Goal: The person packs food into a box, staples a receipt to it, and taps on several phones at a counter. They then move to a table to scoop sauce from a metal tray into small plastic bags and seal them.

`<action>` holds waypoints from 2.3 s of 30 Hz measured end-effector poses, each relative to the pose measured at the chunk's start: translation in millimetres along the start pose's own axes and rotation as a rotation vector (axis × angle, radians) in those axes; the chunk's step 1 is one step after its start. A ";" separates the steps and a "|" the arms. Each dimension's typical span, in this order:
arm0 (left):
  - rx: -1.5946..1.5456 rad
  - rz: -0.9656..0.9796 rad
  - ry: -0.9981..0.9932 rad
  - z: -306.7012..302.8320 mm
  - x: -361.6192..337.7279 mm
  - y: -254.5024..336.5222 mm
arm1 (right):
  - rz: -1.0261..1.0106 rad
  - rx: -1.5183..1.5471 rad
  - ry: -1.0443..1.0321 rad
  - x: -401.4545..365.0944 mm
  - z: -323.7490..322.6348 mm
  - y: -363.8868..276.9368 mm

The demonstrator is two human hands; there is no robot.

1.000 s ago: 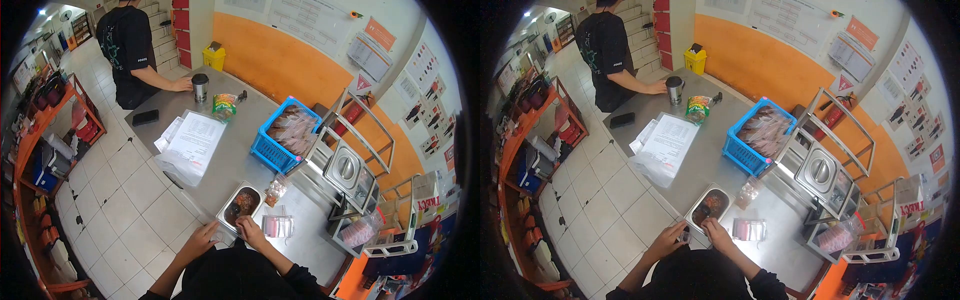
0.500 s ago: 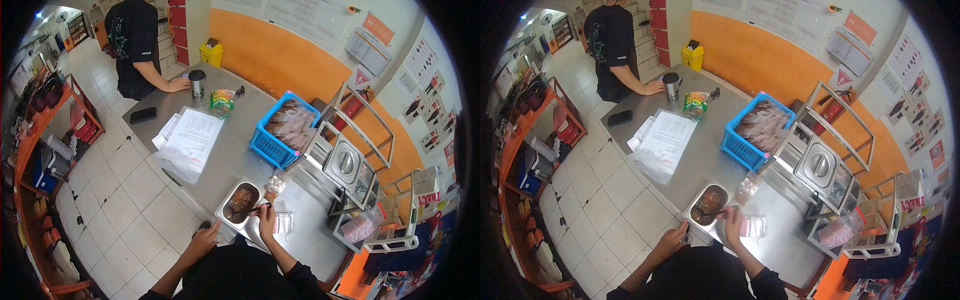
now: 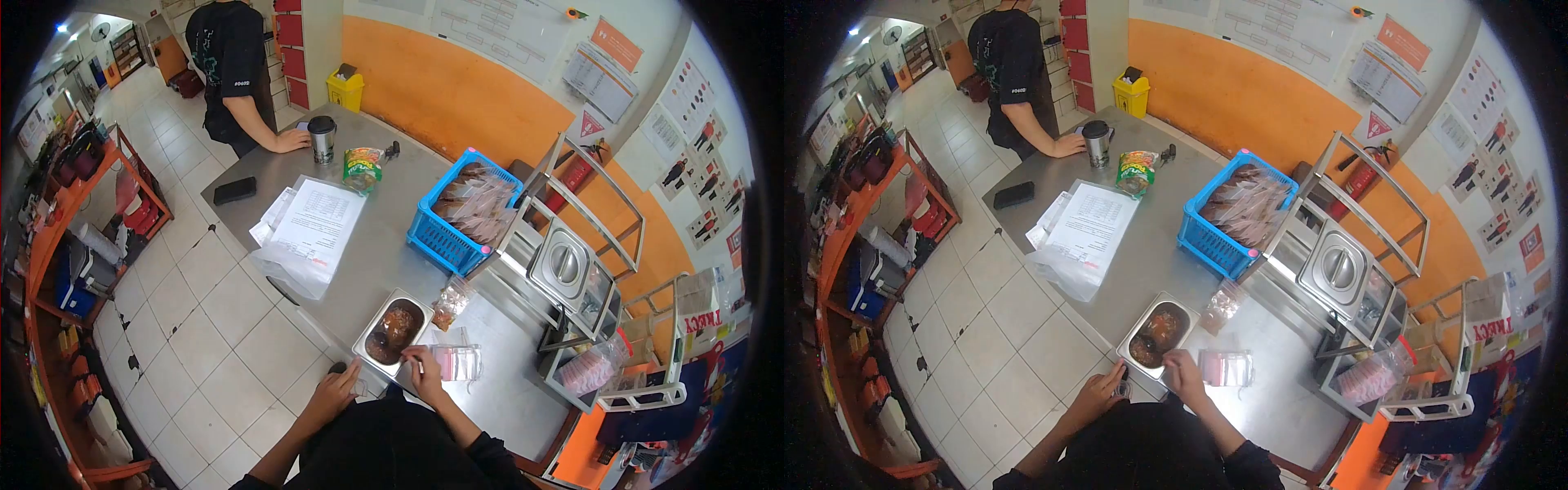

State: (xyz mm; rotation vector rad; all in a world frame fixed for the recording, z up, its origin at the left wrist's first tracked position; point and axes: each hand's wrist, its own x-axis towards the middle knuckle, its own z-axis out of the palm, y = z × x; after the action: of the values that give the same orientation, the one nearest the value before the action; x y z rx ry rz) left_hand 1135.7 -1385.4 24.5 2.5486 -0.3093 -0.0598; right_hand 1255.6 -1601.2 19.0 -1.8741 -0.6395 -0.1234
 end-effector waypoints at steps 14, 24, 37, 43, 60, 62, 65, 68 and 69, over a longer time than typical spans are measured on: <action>-0.003 0.006 0.022 -6.1 1.9 5.1 | 0.595 0.696 0.423 5.2 1.3 24.8; 0.018 -0.003 0.004 -5.6 1.7 3.0 | 0.749 0.831 0.562 5.9 -14.5 46.4; -0.013 0.036 0.087 -12.5 2.4 4.1 | 0.772 0.966 0.560 -11.1 -28.9 68.4; -0.013 0.022 0.044 -8.2 5.2 6.6 | 0.616 0.824 0.413 -15.0 -29.6 46.1; 0.009 0.045 0.087 -13.2 5.7 8.3 | 0.775 0.992 0.601 -19.8 -27.5 52.6; -0.005 0.042 0.126 -16.9 5.4 9.6 | 0.786 1.001 0.616 -20.8 -29.0 55.0; -0.026 0.053 0.177 -24.7 6.6 13.9 | 0.840 1.029 0.640 -31.6 -28.8 70.4; -0.040 0.041 0.219 -25.3 7.3 13.7 | 0.851 1.017 0.677 -32.4 -26.1 80.8; -0.046 0.037 0.228 -25.0 7.2 13.7 | 0.844 1.003 0.698 -31.5 -26.2 78.1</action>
State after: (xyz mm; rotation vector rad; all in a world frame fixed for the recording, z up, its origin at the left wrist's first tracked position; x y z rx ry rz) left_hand 1142.6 -1384.8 53.1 2.4729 -0.2619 0.2328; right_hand 1272.3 -1656.3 -47.9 -0.8783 0.5342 0.0915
